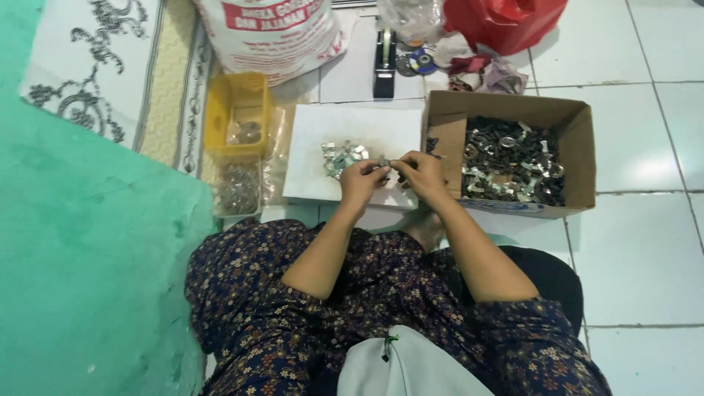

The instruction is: Sorting and inspecting small metal hinges or components from a box and placing them on a board

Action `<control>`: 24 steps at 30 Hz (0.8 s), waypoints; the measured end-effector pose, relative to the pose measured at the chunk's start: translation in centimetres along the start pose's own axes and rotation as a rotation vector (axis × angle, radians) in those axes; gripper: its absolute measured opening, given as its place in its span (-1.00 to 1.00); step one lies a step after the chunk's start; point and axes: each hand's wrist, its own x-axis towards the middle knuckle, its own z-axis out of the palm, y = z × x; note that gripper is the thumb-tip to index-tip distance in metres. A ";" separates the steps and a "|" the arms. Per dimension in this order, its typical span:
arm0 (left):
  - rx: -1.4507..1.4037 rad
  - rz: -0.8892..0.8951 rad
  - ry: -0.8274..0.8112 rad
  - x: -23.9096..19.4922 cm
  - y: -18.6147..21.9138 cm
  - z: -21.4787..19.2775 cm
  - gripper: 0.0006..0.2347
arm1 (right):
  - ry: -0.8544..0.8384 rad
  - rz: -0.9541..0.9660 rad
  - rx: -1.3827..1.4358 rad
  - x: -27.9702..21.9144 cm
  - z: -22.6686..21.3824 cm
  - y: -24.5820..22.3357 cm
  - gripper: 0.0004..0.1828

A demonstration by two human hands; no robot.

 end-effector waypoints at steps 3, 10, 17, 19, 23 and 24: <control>0.084 0.001 0.033 0.2 0.9 -3.6 -0.62 | -0.018 -0.003 0.044 0.7 2.9 -1.7 -0.80; 0.513 0.138 0.079 1.3 2.1 -8.5 -0.69 | -0.008 -0.077 -0.255 2.9 7.5 -2.7 -0.86; 0.444 0.272 0.079 -0.8 4.2 -9.7 -0.68 | 0.060 -0.063 -0.434 2.6 7.0 -2.8 -0.80; 0.410 0.282 0.054 -1.7 4.8 -9.4 -0.68 | 0.050 -0.068 -0.426 2.1 6.4 -2.6 -0.79; 0.332 0.312 0.096 -2.6 5.6 -8.2 -0.69 | 0.038 -0.047 -0.409 1.1 4.6 -1.8 -0.78; 0.318 0.329 0.111 -2.9 5.8 -7.8 -0.70 | 0.034 -0.033 -0.413 0.7 4.0 -1.6 -0.78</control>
